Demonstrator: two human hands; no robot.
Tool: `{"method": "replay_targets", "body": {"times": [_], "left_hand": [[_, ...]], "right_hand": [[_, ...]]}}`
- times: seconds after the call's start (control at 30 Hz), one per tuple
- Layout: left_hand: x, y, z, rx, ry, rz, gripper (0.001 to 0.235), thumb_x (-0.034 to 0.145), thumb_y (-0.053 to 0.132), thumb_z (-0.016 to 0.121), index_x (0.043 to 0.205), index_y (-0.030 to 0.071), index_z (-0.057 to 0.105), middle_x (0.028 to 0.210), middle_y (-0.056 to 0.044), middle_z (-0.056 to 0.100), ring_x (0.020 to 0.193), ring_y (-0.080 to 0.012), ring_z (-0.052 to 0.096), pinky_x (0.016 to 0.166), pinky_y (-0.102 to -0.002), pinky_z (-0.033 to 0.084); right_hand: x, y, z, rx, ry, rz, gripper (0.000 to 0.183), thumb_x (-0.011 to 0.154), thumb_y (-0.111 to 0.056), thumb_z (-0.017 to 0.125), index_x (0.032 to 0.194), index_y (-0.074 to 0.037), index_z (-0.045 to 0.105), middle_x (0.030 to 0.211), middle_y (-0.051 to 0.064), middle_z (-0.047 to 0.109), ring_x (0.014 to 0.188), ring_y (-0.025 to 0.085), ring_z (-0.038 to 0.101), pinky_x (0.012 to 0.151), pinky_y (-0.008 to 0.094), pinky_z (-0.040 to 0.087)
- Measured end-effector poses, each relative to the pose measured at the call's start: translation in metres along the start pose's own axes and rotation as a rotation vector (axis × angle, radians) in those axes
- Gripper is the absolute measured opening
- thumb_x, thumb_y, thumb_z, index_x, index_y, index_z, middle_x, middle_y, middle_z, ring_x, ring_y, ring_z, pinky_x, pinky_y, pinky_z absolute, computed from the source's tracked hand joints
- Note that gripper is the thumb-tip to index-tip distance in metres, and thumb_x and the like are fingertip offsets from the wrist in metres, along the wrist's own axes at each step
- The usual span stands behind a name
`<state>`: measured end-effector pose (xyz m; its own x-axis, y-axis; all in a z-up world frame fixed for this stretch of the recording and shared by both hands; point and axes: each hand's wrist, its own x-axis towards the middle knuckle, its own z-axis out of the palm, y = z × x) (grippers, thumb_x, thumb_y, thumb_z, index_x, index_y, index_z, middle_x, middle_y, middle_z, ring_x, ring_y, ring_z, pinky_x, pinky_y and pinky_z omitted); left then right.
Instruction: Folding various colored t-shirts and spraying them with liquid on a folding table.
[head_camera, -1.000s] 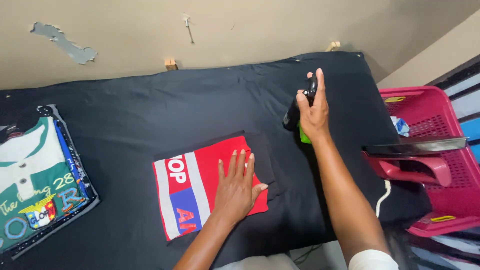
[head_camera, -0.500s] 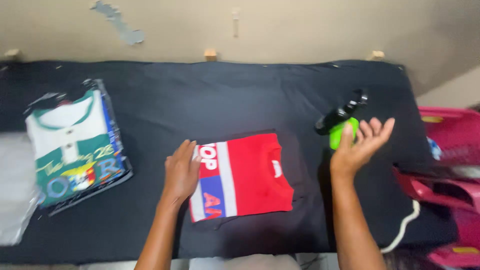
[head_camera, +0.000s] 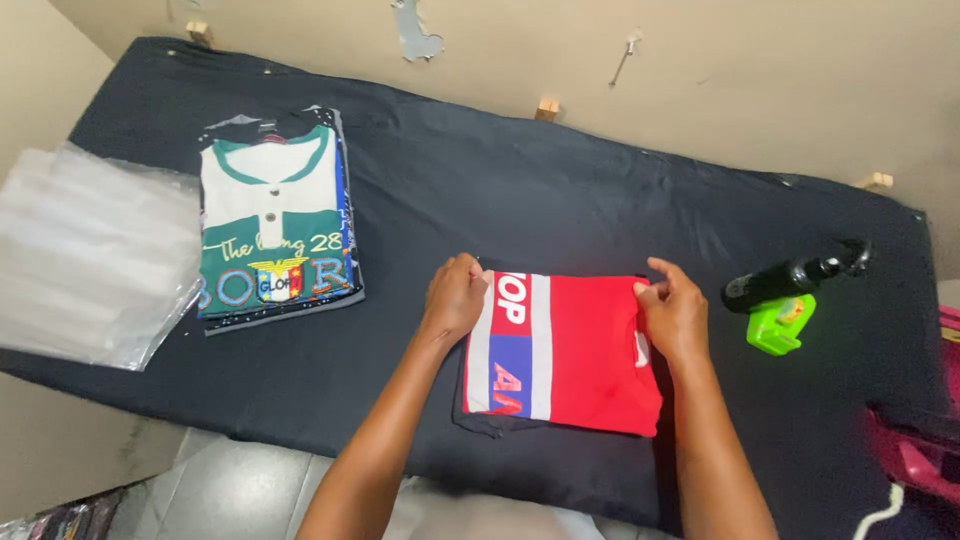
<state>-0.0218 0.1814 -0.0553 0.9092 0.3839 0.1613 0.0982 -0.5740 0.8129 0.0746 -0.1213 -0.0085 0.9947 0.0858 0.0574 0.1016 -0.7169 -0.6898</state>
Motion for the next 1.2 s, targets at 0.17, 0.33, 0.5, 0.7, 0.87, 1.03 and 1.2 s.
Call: {"method": "replay_targets", "body": {"times": [0.17, 0.33, 0.5, 0.7, 0.87, 1.03, 1.2], "left_hand": [[0.001, -0.03, 0.014, 0.035, -0.001, 0.065, 0.009, 0.092, 0.01, 0.063, 0.087, 0.004, 0.059, 0.087, -0.019, 0.066, 0.087, -0.0403, 0.065, 0.076, -0.051, 0.05], [-0.03, 0.027, -0.032, 0.035, -0.075, 0.021, 0.036, 0.093, 0.019, 0.067, 0.124, 0.003, 0.057, 0.113, -0.021, 0.061, 0.09, -0.0368, 0.066, 0.079, -0.046, 0.053], [-0.094, 0.038, -0.077, 0.127, -0.204, 0.345, 0.055, 0.082, 0.022, 0.076, 0.129, 0.0, 0.056, 0.143, -0.027, 0.045, 0.123, -0.0475, 0.056, 0.1, -0.049, 0.048], [-0.144, 0.016, -0.071, 0.119, -0.311, 0.354, 0.044, 0.075, 0.022, 0.083, 0.109, 0.002, 0.062, 0.136, -0.025, 0.047, 0.098, -0.0341, 0.062, 0.087, -0.046, 0.051], [-0.151, 0.016, -0.056, 0.107, -0.309, 0.337, 0.028, 0.075, 0.009, 0.077, 0.1, 0.003, 0.065, 0.13, -0.022, 0.052, 0.092, -0.0309, 0.064, 0.08, -0.043, 0.053], [-0.151, 0.019, -0.05, 0.088, -0.265, 0.315, 0.02, 0.075, 0.005, 0.074, 0.093, 0.004, 0.065, 0.114, -0.018, 0.056, 0.089, -0.0307, 0.063, 0.073, -0.043, 0.053], [-0.15, 0.022, -0.045, 0.11, -0.222, 0.36, 0.014, 0.077, 0.003, 0.071, 0.088, 0.005, 0.062, 0.098, -0.013, 0.058, 0.091, -0.0341, 0.061, 0.074, -0.044, 0.051]], "right_hand": [[0.002, 0.01, 0.006, -0.037, 0.0, -0.018, 0.043, 0.09, -0.018, 0.075, 0.131, -0.008, 0.069, 0.091, 0.015, 0.074, 0.08, 0.023, 0.071, 0.074, 0.037, 0.054], [-0.042, 0.018, -0.027, 0.169, 0.094, -0.117, 0.043, 0.089, -0.018, 0.076, 0.129, -0.005, 0.066, 0.1, 0.009, 0.068, 0.081, 0.017, 0.065, 0.072, 0.032, 0.054], [-0.112, 0.042, -0.075, 0.052, -0.18, -0.119, 0.036, 0.079, -0.014, 0.082, 0.113, -0.007, 0.072, 0.088, 0.006, 0.063, 0.078, 0.017, 0.064, 0.071, 0.033, 0.053], [-0.165, 0.003, -0.064, 0.046, -0.268, -0.075, 0.056, 0.07, -0.018, 0.084, 0.12, -0.003, 0.062, 0.097, 0.012, 0.062, 0.078, 0.025, 0.064, 0.069, 0.037, 0.054], [-0.176, 0.023, -0.048, -0.048, -0.063, -0.135, 0.027, 0.084, -0.012, 0.076, 0.108, -0.002, 0.067, 0.097, 0.013, 0.068, 0.082, 0.029, 0.068, 0.071, 0.038, 0.054], [-0.178, 0.034, -0.028, -0.01, 0.088, -0.229, 0.011, 0.085, -0.001, 0.069, 0.096, 0.0, 0.066, 0.089, 0.016, 0.067, 0.082, 0.033, 0.069, 0.072, 0.039, 0.055], [-0.182, 0.051, -0.005, 0.005, 0.452, -0.361, 0.009, 0.09, 0.007, 0.06, 0.095, 0.0, 0.059, 0.095, 0.018, 0.067, 0.082, 0.035, 0.069, 0.072, 0.038, 0.056]]}}
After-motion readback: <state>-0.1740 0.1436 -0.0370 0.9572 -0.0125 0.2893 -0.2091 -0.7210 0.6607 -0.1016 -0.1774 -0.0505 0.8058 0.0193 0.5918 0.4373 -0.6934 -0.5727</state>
